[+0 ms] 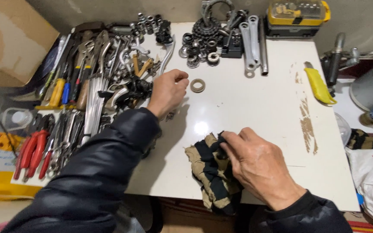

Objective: The person cleans a small black mechanical part using a cloth. They wipe the part thoroughly, turning it over in their hands to clean different sides. The person then picks up a second similar part and cleans it in the same manner.

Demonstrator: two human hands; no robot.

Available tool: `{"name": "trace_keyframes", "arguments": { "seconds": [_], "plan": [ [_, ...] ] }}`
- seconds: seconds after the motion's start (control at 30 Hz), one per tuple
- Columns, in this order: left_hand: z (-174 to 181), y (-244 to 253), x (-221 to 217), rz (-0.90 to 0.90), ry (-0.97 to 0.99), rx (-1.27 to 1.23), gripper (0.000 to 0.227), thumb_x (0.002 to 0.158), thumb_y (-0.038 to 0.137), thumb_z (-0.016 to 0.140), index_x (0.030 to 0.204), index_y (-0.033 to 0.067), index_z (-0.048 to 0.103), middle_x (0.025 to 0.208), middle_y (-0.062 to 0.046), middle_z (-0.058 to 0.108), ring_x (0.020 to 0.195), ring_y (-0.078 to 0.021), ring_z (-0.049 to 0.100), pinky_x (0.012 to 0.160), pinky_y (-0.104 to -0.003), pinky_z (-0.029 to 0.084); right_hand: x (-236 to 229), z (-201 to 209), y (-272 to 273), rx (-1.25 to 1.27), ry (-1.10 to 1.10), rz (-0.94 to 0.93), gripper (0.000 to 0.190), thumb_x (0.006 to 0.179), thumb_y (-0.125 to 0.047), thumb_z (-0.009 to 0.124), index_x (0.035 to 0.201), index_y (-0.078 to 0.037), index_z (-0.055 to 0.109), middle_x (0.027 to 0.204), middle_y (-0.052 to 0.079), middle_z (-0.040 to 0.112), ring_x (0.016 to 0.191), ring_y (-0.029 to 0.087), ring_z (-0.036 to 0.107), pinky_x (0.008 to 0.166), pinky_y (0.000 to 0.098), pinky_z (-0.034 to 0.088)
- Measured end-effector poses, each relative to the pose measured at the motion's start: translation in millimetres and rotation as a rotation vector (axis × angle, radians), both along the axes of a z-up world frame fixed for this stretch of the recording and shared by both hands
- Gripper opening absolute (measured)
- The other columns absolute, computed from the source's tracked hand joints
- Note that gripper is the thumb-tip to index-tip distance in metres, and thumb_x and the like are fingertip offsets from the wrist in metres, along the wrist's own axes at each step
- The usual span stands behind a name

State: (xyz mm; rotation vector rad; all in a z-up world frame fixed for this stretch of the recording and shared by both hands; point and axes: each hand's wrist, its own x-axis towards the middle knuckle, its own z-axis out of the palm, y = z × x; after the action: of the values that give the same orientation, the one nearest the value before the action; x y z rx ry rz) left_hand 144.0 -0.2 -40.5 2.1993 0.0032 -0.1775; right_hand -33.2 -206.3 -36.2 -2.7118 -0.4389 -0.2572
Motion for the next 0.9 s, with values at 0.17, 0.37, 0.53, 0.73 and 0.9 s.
{"name": "trace_keyframes", "arguments": {
  "seconds": [0.17,0.37,0.53,0.73,0.9],
  "plan": [
    [58.1,45.4,-57.0,0.025,0.077,0.025,0.022,0.098,0.023,0.061,0.084,0.0115,0.073,0.073,0.000,0.071,0.060,-0.0092,0.060,0.063,-0.027,0.053,4.1,1.1,-6.2,0.053,0.082,0.056,0.030,0.096,-0.022,0.062,0.124,-0.010,0.063,0.084,0.008,0.064,0.051,0.021,0.062,0.044,0.0322,0.062],
    [50.3,96.2,-112.8,-0.138,0.204,0.480,0.025,0.096,0.034,0.063,0.112,0.0192,0.074,0.119,-0.001,0.075,0.105,-0.0183,0.073,0.097,-0.037,0.057,17.3,17.6,-11.8,-0.118,0.693,-0.062,0.074,0.091,-0.054,0.059,0.153,-0.027,0.032,0.148,0.006,0.049,0.129,0.031,0.057,0.106,0.0485,0.051],
    [10.7,120.3,-129.9,-0.157,0.361,0.705,0.026,0.092,0.044,0.071,0.103,0.0206,0.073,0.102,-0.002,0.076,0.092,-0.0195,0.072,0.089,-0.039,0.058,20.4,16.1,-11.2,-0.245,0.858,-0.141,0.068,0.093,-0.044,0.064,0.153,-0.036,0.032,0.142,0.002,0.058,0.125,0.025,0.063,0.108,0.0439,0.056],
    [-65.2,143.8,-129.0,-0.316,0.112,0.730,0.046,0.092,0.044,0.072,0.127,0.0140,0.069,0.121,-0.017,0.068,0.102,-0.0314,0.070,0.082,-0.047,0.061,21.8,13.0,-8.8,-0.283,0.762,-0.182,0.039,0.097,-0.029,0.059,0.135,-0.029,0.053,0.116,0.005,0.076,0.104,0.025,0.072,0.087,0.0412,0.061],
    [-78.9,147.3,-129.6,-0.302,0.030,0.674,0.030,0.093,0.040,0.065,0.110,0.0184,0.077,0.103,-0.011,0.067,0.085,-0.0310,0.067,0.067,-0.044,0.055,19.1,-2.0,-13.8,-0.323,0.695,-0.114,0.043,0.097,-0.035,0.060,0.138,-0.029,0.050,0.120,0.000,0.074,0.105,0.022,0.074,0.087,0.0402,0.064]
  ]
}}
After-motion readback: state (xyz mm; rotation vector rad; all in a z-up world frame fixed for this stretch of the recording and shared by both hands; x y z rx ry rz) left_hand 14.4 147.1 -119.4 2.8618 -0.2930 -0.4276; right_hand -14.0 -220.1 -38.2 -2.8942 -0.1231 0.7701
